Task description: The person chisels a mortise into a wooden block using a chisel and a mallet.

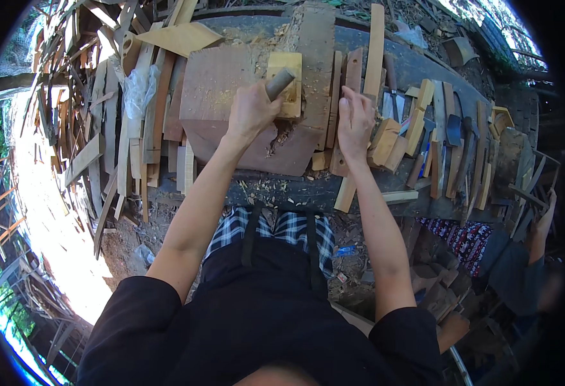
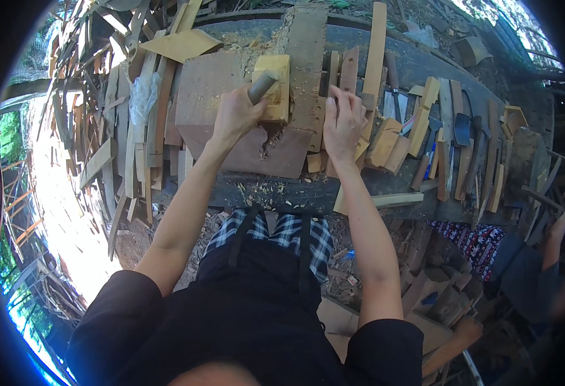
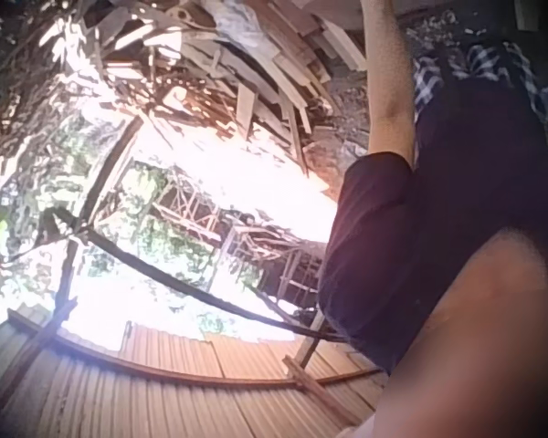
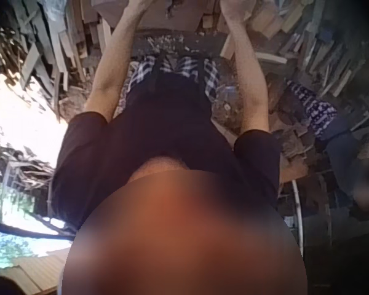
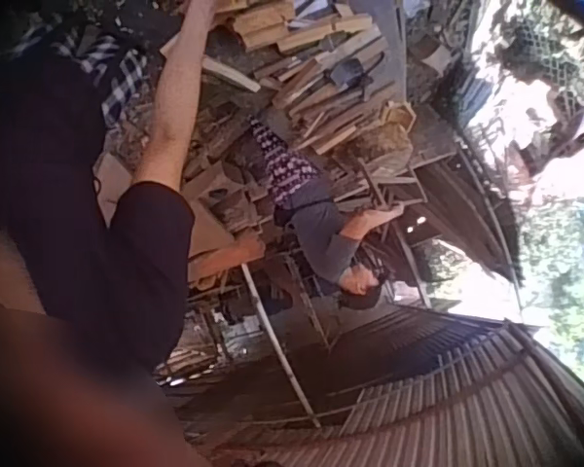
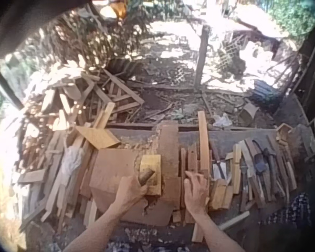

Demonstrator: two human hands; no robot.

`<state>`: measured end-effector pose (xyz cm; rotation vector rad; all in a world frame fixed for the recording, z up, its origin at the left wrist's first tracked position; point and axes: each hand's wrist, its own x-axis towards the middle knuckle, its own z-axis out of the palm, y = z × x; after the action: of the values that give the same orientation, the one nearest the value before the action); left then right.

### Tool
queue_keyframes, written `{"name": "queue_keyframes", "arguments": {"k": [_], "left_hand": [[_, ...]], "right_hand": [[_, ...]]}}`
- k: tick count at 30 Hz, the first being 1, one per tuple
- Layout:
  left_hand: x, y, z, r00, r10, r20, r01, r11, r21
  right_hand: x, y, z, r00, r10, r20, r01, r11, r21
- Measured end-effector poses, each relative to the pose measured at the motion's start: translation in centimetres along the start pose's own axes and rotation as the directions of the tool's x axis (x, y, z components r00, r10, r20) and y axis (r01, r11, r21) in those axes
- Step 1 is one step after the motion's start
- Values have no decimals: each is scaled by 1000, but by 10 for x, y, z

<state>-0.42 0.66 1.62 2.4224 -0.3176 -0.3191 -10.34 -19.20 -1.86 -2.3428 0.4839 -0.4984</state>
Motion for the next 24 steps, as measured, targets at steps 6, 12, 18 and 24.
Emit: {"name": "queue_keyframes", "arguments": {"k": [6, 12, 18, 24], "left_hand": [[1, 4, 2, 997, 75, 10, -75, 996, 37], [-7, 3, 12, 998, 47, -40, -44, 997, 62], [-3, 24, -33, 977, 157, -146, -160, 987, -12], [12, 81, -98, 904, 280, -324, -419, 733, -536]], "right_hand": [[-47, 36, -26, 981, 192, 25, -191, 981, -43], [-70, 51, -22, 966, 252, 58, -245, 964, -99], [-67, 57, -1, 955, 293, 40, -275, 930, -246], [-68, 58, 21, 947, 318, 42, -297, 917, -265]]}}
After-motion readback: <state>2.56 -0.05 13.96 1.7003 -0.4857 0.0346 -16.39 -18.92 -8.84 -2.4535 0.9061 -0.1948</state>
